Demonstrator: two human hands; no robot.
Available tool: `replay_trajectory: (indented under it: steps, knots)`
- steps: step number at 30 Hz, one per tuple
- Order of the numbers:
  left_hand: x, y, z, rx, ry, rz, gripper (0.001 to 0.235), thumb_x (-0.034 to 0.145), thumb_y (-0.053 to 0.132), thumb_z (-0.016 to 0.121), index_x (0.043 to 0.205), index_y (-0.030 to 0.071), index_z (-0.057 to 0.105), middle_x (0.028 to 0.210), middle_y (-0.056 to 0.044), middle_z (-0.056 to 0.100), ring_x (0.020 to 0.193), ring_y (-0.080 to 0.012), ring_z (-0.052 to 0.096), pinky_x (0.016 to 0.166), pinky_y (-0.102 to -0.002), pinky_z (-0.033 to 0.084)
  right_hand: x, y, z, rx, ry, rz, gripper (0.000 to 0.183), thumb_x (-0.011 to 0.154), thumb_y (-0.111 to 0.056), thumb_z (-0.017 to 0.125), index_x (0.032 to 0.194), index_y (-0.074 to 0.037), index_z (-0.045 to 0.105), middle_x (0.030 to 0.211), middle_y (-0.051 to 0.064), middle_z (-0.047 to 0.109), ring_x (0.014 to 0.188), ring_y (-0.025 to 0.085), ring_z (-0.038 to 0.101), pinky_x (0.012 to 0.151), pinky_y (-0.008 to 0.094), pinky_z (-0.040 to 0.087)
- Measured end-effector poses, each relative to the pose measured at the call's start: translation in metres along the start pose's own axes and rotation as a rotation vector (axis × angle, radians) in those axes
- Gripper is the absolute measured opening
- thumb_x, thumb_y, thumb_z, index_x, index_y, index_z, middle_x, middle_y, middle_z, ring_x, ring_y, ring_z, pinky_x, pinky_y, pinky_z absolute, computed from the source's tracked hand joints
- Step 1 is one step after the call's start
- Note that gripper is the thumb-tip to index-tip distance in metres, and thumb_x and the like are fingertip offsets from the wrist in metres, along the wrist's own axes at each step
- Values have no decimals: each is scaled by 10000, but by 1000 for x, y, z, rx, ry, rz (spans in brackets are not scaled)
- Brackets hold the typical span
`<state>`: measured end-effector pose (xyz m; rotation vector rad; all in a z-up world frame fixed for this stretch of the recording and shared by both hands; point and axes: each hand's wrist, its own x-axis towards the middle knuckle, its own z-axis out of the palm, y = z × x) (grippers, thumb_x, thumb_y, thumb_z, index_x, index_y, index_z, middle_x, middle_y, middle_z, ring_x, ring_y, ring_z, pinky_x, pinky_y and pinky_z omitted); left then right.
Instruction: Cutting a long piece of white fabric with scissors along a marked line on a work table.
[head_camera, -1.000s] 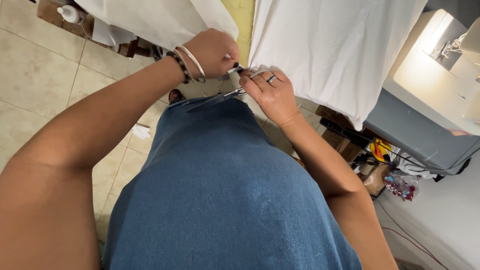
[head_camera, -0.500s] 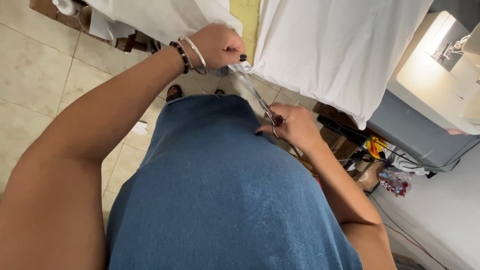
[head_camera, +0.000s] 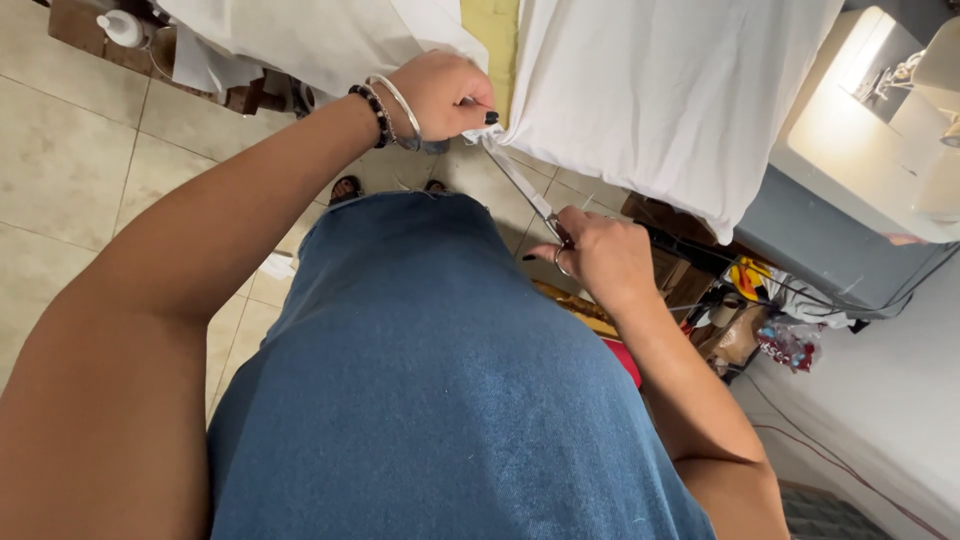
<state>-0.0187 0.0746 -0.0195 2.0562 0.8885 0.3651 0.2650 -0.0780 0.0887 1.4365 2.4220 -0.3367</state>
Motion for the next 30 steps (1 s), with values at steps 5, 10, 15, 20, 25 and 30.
replay_trajectory:
  steps: [5,10,15,20,25,30]
  knots:
    - [-1,5,-5,-14,-14,0,295,981,166,663,691,147,609,595,43,538,582,-175,508,768,-395,506,-2,3,1,-98,49,24,654,871,-786,658,838,-147,519,557,23,579,468,271,583,416,407,421]
    - [-1,2,-2,-14,-7,-18,236,972,205,678,742,150,686,642,51,622,639,-190,580,770,-400,502,2,3,-6,-287,18,45,701,846,-897,540,868,-196,564,532,19,601,500,264,650,422,381,459]
    - [-3,15,-12,-60,-41,-54,324,998,149,676,676,136,644,574,56,580,584,-142,555,881,-381,543,6,3,-32,-131,-82,69,667,828,-831,636,823,-171,544,580,46,623,550,309,657,460,435,459]
    - [-1,13,-10,-34,-45,-42,295,1002,180,685,711,136,672,647,45,651,657,-172,616,1001,-432,502,14,6,-43,-75,-220,100,651,844,-802,611,854,-158,518,667,11,648,615,303,655,507,461,478]
    - [-2,16,-14,-54,-66,-75,254,1009,203,671,771,133,727,713,40,705,731,-179,654,1012,-436,496,18,11,-48,-67,-210,76,633,859,-773,631,850,-157,487,616,26,594,586,291,615,536,453,482]
    - [-1,11,-10,-10,-53,-17,304,1002,171,659,702,126,664,624,39,640,624,-205,603,1031,-454,485,22,19,-44,-140,-241,29,589,956,-714,583,862,-146,460,664,0,628,636,252,626,528,426,487]
